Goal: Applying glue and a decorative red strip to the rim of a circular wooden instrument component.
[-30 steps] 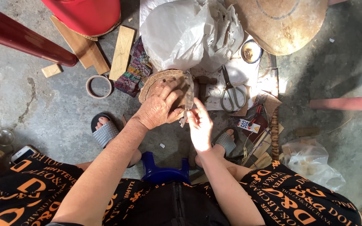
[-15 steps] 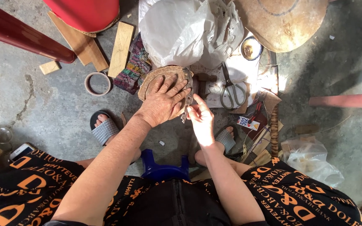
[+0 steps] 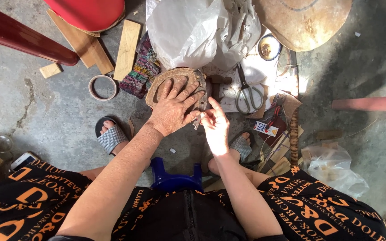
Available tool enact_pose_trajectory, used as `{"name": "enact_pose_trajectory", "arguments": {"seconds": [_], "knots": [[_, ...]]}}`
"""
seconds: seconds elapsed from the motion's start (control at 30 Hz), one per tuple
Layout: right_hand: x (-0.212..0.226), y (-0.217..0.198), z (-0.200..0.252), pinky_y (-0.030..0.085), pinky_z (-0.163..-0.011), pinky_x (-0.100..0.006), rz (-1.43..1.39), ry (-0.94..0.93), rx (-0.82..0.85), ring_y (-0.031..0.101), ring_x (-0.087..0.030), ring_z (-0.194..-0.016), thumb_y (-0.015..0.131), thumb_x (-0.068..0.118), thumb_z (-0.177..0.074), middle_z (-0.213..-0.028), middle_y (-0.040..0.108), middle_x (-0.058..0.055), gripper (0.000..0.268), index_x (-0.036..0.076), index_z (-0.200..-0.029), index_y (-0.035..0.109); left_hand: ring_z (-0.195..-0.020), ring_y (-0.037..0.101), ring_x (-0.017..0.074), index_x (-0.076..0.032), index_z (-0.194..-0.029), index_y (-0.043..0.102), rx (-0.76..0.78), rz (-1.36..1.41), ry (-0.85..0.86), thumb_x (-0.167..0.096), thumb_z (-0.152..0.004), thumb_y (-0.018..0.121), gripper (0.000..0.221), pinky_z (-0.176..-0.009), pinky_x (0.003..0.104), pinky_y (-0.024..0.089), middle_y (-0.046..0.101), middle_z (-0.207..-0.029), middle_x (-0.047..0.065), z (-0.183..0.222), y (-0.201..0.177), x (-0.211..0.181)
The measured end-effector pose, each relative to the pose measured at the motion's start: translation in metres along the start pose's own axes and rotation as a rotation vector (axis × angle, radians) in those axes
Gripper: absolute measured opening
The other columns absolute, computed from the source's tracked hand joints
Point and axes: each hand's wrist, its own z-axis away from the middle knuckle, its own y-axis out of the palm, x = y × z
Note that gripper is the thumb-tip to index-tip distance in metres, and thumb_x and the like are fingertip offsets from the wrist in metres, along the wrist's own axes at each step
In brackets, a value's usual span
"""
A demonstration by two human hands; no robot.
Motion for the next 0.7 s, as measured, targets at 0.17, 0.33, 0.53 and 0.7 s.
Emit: {"name": "enact_pose_trajectory", "arguments": {"seconds": [0.17, 0.33, 0.53, 0.7], "knots": [[0.002, 0.002, -0.001, 0.062, -0.061, -0.022, -0.077, 0.062, 0.006, 0.065, -0.009, -0.067, 0.065, -0.003, -0.096, -0.083, 0.070, -0.008, 0.049, 0.006, -0.144, 0.057, -0.150, 0.034, 0.0313, -0.031, -0.146, 0.055, -0.042, 0.000, 0.016, -0.062, -0.100, 0.047, 0.056, -0.122, 0.057, 0.016, 0.045, -0.159, -0.001, 0.001, -0.002, 0.001], [0.007, 0.001, -0.003, 0.063, -0.062, -0.023, -0.085, 0.090, 0.022, 0.065, -0.009, -0.067, 0.063, -0.004, -0.096, -0.084, 0.070, -0.008, 0.050, 0.007, -0.145, 0.056, -0.150, 0.033, 0.0308, -0.033, -0.144, 0.055, -0.011, 0.018, -0.018, -0.068, -0.097, 0.047, 0.059, -0.122, 0.058, 0.015, 0.045, -0.159, -0.002, 0.000, 0.000, -0.003], [-0.003, 0.001, -0.007, 0.065, -0.062, -0.024, -0.134, 0.121, 0.013, 0.068, -0.009, -0.066, 0.063, -0.004, -0.096, -0.087, 0.072, -0.010, 0.048, 0.006, -0.142, 0.057, -0.152, 0.030, 0.0297, -0.036, -0.144, 0.055, 0.020, -0.013, -0.058, -0.068, -0.094, 0.052, 0.060, -0.123, 0.058, 0.013, 0.044, -0.159, -0.004, -0.003, 0.000, -0.007], [-0.016, -0.007, -0.008, 0.067, -0.062, -0.027, -0.240, 0.155, 0.055, 0.070, -0.012, -0.067, 0.063, -0.001, -0.097, -0.089, 0.072, -0.013, 0.047, 0.006, -0.143, 0.057, -0.152, 0.029, 0.0299, -0.037, -0.145, 0.054, 0.041, -0.024, -0.061, -0.067, -0.092, 0.055, 0.061, -0.122, 0.062, 0.014, 0.043, -0.160, -0.004, -0.003, 0.001, -0.006]]}}
